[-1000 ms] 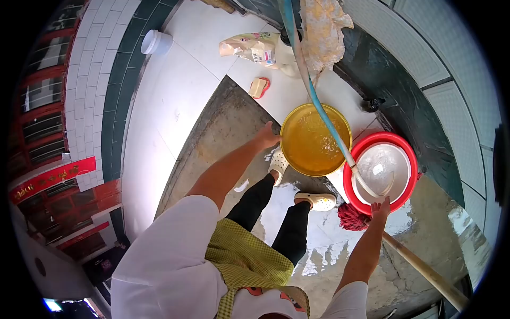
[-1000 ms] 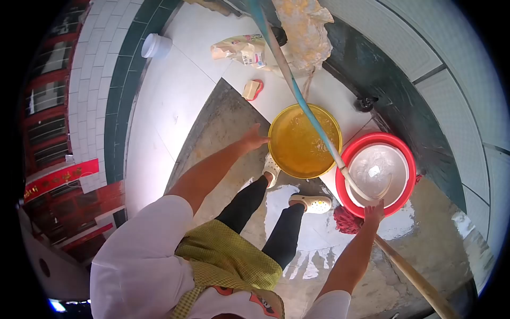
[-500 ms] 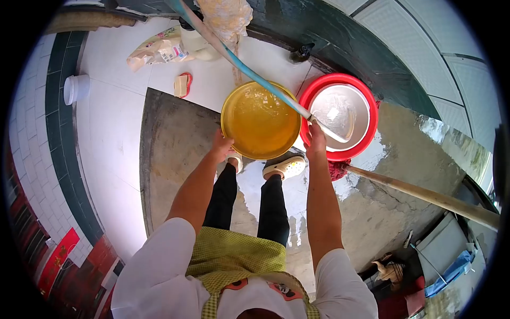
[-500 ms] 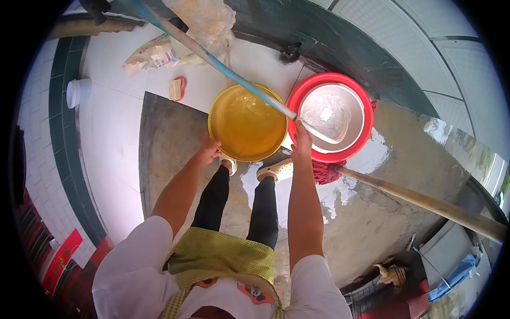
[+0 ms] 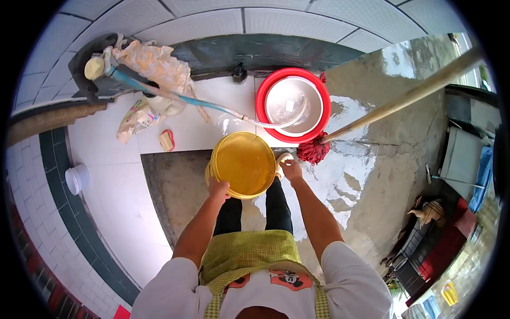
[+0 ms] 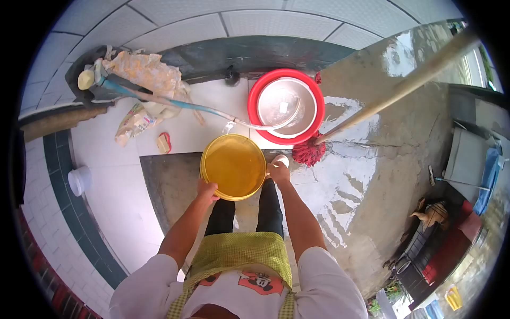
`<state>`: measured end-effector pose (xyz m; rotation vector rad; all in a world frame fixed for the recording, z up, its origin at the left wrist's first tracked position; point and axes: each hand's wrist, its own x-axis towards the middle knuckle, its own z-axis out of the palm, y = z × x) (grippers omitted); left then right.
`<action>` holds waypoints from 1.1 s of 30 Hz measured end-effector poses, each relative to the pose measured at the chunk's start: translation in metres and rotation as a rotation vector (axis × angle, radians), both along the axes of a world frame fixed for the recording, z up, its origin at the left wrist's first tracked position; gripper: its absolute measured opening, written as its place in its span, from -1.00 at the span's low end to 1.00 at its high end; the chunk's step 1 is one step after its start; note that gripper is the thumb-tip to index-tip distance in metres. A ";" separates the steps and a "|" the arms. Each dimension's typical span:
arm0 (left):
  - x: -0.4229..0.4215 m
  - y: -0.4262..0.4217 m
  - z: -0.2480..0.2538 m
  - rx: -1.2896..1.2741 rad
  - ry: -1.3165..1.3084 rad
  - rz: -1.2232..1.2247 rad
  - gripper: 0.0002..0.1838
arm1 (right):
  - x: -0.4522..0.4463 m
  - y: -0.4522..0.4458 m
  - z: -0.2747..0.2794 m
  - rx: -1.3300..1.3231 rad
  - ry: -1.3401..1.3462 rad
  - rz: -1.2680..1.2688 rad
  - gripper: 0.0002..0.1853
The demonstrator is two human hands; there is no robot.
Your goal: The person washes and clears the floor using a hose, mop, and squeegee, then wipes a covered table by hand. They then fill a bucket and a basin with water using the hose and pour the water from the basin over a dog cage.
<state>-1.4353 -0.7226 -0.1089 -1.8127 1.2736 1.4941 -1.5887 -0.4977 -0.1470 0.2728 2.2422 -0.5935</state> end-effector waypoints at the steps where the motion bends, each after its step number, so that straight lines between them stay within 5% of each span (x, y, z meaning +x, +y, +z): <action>1: 0.010 -0.005 0.001 -0.004 0.017 -0.085 -0.51 | 0.020 0.022 -0.009 -0.039 -0.092 -0.122 -0.48; 6: 0.031 -0.003 0.066 -0.079 0.079 -0.378 -0.46 | 0.090 0.051 0.080 -0.135 -0.354 -0.534 -0.66; 13: 0.000 0.037 0.199 -0.187 0.170 -0.579 -0.43 | 0.176 0.043 0.092 -0.318 -0.371 -0.670 -0.55; 15: -0.009 0.072 0.244 -0.297 0.222 -0.715 -0.46 | 0.187 0.053 0.090 -0.520 -0.494 -0.778 -0.36; 18: -0.018 0.112 0.269 -0.272 0.221 -0.928 -0.47 | 0.159 0.109 0.174 -0.785 -0.596 -0.867 -0.49; 23: -0.046 0.234 0.339 -0.295 0.288 -1.064 -0.43 | 0.165 0.227 0.169 -1.455 -0.572 -1.109 -0.51; 28: -0.066 0.348 0.370 -0.151 0.397 -1.407 -0.45 | 0.169 0.367 0.199 -1.566 0.025 -1.375 -0.64; 33: -0.100 0.460 0.370 0.031 0.479 -1.482 -0.55 | 0.183 0.504 0.281 -1.232 0.640 -1.347 -0.80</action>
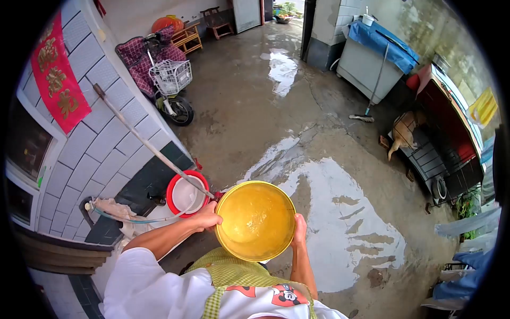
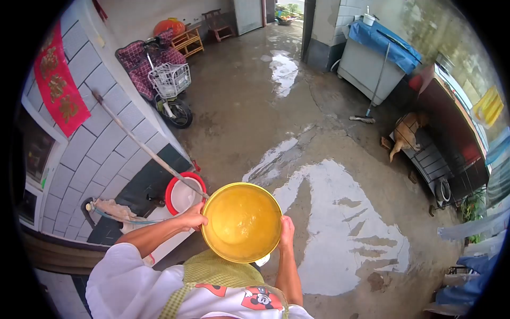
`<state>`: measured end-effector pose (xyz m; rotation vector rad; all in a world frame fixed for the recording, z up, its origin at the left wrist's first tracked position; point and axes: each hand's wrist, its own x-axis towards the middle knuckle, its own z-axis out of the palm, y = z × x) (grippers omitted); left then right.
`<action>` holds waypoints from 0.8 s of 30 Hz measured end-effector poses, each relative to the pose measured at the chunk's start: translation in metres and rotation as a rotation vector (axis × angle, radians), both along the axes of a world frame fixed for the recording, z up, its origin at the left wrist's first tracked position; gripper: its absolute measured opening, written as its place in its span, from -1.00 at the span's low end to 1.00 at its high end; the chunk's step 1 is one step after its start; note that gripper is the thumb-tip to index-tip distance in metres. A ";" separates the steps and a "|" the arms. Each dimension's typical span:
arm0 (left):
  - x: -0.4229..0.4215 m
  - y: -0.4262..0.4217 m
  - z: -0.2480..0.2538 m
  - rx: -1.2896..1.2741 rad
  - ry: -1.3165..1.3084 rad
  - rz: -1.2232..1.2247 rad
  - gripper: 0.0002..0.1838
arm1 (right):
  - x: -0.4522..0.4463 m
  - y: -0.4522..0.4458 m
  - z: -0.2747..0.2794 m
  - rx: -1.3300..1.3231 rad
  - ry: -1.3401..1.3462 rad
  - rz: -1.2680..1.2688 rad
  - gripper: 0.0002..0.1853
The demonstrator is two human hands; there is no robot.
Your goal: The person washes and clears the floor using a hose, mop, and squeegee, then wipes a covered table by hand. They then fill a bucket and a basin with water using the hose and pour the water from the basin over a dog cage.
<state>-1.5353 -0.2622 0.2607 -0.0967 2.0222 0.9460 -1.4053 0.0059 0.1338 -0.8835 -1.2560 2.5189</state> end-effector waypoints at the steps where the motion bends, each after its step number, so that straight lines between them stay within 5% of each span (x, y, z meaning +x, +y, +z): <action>1: -0.011 0.024 -0.009 0.071 0.015 -0.033 -0.56 | 0.005 0.027 0.013 0.106 -0.017 -0.027 -0.82; 7: -0.056 0.198 -0.025 0.357 -0.050 -0.137 -0.49 | 0.044 0.145 0.074 0.384 -0.108 -0.406 -0.85; 13: -0.080 0.365 0.013 0.441 0.288 -0.743 -0.44 | 0.075 0.217 0.100 0.535 -0.177 -0.963 -0.84; 16: -0.092 0.440 0.019 0.446 0.169 -0.921 -0.43 | 0.075 0.244 0.115 0.516 -0.127 -1.133 -0.80; 24: -0.120 0.590 0.013 0.469 -0.118 -1.020 -0.48 | 0.043 0.324 0.160 0.553 -0.148 -1.134 -0.71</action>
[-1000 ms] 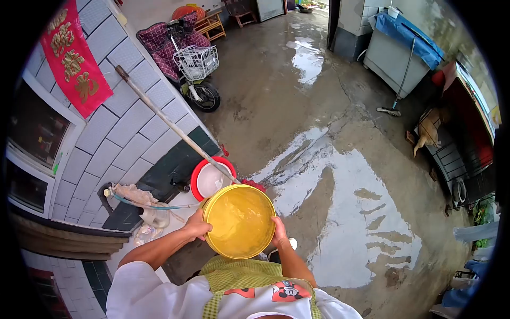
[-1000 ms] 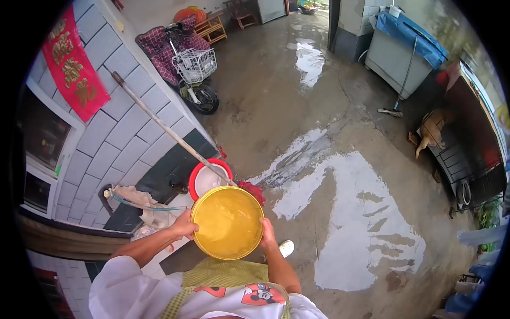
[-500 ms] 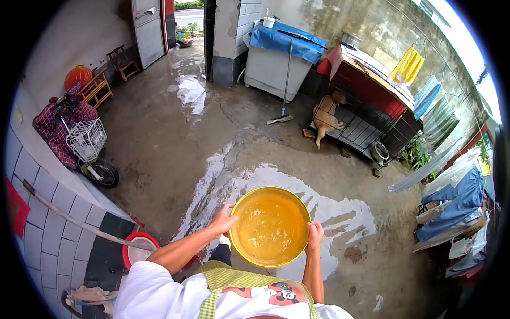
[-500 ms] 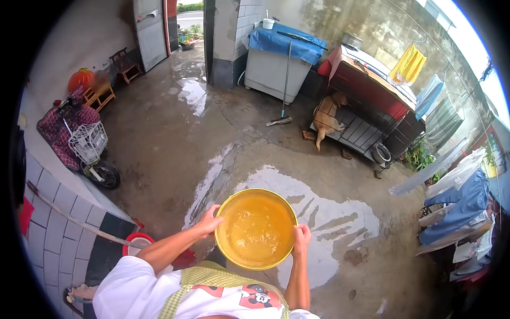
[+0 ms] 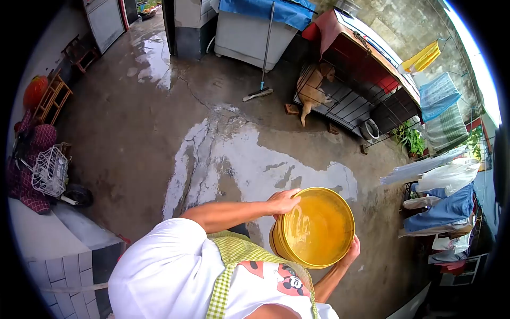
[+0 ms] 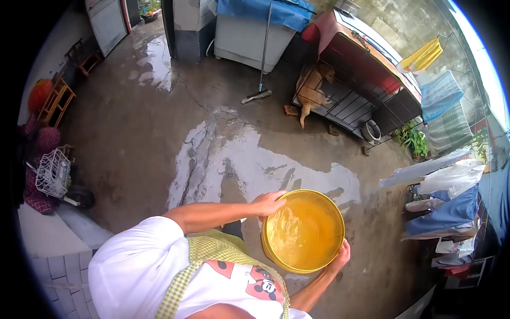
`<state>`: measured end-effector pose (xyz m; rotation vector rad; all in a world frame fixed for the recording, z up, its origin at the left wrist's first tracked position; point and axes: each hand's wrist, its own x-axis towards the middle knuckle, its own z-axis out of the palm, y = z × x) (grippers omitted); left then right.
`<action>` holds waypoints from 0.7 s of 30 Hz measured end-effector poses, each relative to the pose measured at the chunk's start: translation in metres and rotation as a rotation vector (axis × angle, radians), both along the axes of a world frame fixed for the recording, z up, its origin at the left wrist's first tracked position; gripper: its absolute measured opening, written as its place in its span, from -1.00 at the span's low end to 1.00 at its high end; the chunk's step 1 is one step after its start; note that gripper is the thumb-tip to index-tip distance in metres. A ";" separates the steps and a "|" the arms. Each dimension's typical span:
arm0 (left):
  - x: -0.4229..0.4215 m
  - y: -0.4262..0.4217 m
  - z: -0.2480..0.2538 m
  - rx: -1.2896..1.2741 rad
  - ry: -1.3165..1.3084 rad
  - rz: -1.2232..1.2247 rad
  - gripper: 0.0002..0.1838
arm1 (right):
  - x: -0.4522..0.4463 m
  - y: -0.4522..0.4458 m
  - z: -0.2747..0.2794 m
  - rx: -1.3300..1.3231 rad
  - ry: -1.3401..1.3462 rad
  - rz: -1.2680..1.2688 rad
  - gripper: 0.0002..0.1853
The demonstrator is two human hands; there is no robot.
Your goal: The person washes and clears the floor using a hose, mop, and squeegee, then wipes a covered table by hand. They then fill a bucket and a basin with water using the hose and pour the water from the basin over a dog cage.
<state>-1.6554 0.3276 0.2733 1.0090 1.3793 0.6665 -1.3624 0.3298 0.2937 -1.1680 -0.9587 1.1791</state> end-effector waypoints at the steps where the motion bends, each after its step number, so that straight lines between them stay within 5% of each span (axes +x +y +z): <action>1: -0.005 0.015 -0.009 -0.032 -0.004 -0.001 -0.48 | 0.001 0.014 -0.010 0.021 -0.050 -0.037 -0.70; 12: -0.124 0.188 -0.069 0.154 0.149 0.116 -0.48 | -0.125 0.205 -0.037 -0.041 0.005 -0.051 -0.70; 18: -0.239 0.294 -0.050 0.354 0.218 0.062 -0.48 | -0.260 0.291 0.015 -0.003 -0.061 -0.119 -0.70; 19: -0.261 0.298 -0.007 0.171 0.118 0.053 -0.48 | -0.276 0.303 0.020 -0.001 -0.065 -0.125 -0.70; 21: -0.294 0.329 -0.001 0.195 0.109 0.045 -0.48 | -0.314 0.321 0.038 -0.023 -0.024 -0.123 -0.70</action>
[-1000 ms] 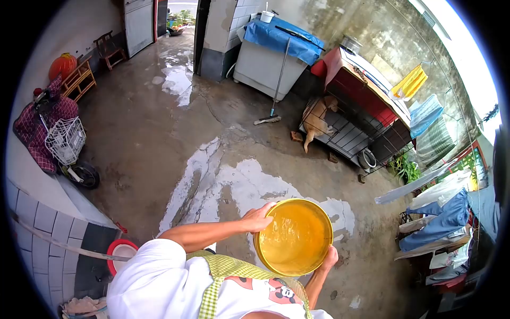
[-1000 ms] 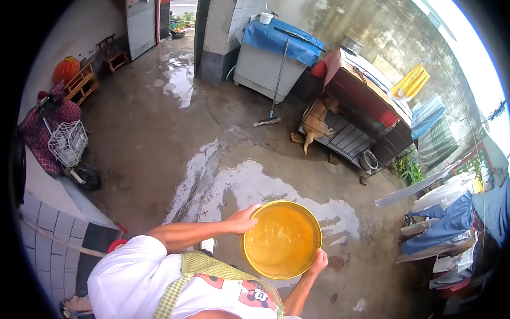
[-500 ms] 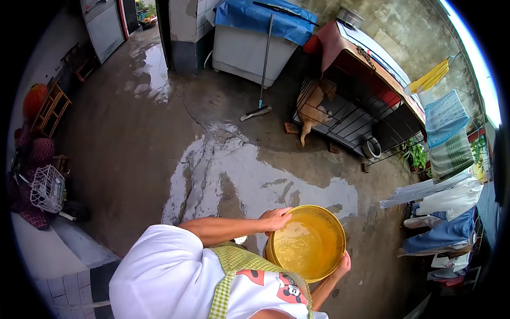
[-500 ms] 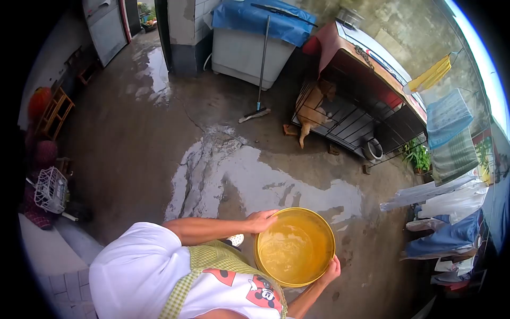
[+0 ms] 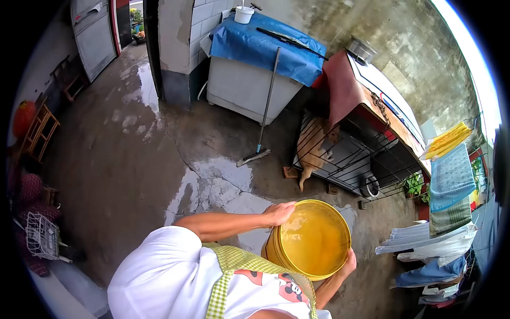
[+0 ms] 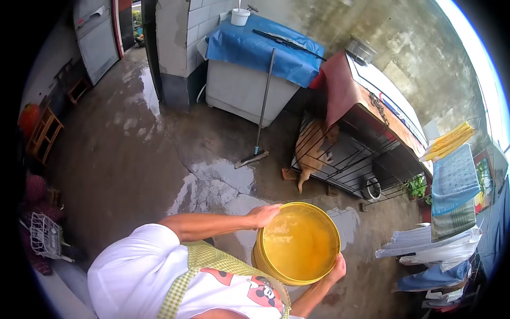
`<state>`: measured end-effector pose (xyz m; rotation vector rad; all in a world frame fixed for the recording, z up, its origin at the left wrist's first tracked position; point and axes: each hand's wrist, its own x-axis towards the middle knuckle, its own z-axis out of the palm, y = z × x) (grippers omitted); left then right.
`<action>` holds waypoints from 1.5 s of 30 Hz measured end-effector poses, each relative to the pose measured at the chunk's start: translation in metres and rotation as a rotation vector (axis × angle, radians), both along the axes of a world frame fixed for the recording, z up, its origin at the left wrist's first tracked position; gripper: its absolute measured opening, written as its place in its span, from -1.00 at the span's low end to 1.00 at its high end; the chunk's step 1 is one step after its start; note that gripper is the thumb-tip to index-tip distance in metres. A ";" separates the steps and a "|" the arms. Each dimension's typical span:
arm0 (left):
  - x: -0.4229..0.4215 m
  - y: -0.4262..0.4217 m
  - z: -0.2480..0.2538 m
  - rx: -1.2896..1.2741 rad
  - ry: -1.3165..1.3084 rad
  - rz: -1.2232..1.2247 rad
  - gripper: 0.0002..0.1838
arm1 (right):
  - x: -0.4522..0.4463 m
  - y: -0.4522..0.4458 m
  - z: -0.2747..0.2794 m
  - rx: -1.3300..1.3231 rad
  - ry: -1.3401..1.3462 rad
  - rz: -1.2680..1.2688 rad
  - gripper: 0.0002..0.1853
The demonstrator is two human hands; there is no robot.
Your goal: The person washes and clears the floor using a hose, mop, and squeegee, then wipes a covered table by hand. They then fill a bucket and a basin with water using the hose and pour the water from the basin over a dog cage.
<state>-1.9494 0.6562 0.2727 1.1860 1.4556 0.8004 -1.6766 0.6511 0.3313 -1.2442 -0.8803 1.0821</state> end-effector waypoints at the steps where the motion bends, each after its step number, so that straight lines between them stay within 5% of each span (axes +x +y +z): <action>1: -0.014 0.016 0.003 0.029 0.000 -0.010 -0.48 | -0.013 0.012 0.000 -0.001 0.002 -0.003 -0.70; 5: -0.069 0.067 0.042 -0.128 -0.074 -0.049 -0.49 | -0.052 0.065 0.001 0.001 -0.022 -0.079 -0.69; 11: -0.119 0.165 -0.010 -0.080 -0.116 -0.011 -0.52 | -0.107 0.156 -0.001 -0.002 -0.122 -0.042 -0.71; 13: -0.142 0.196 -0.012 -0.281 -0.395 -0.022 -0.53 | -0.124 0.194 -0.013 -0.010 -0.086 -0.062 -0.74; 15: -0.157 0.230 -0.034 -0.134 -0.276 0.103 -0.55 | -0.153 0.249 -0.016 0.004 -0.032 -0.076 -0.76; 16: -0.183 0.233 0.011 -0.222 -0.222 0.081 -0.56 | -0.165 0.268 -0.017 0.003 -0.036 -0.063 -0.77; 18: -0.209 0.278 0.003 -0.258 -0.263 0.092 -0.57 | -0.181 0.312 -0.015 0.010 -0.048 -0.027 -0.78; 23: -0.285 0.382 0.018 -0.215 -0.432 0.237 -0.60 | -0.273 0.455 0.049 0.052 -0.183 0.156 -0.75; 25: -0.321 0.435 0.023 -0.147 -0.731 0.286 -0.65 | -0.342 0.507 0.104 -0.001 -0.337 0.166 -0.71; 31: -0.455 0.554 0.095 -0.097 -0.868 0.177 -0.65 | -0.528 0.632 0.234 0.050 -0.662 0.173 -0.72; 37: -0.558 0.670 0.128 -0.123 -0.944 0.192 -0.65 | -0.629 0.721 0.275 0.037 -0.577 0.161 -0.73; 45: -0.645 0.706 0.148 -0.110 -0.806 0.257 -0.65 | -0.692 0.790 0.258 0.004 -0.524 0.201 -0.66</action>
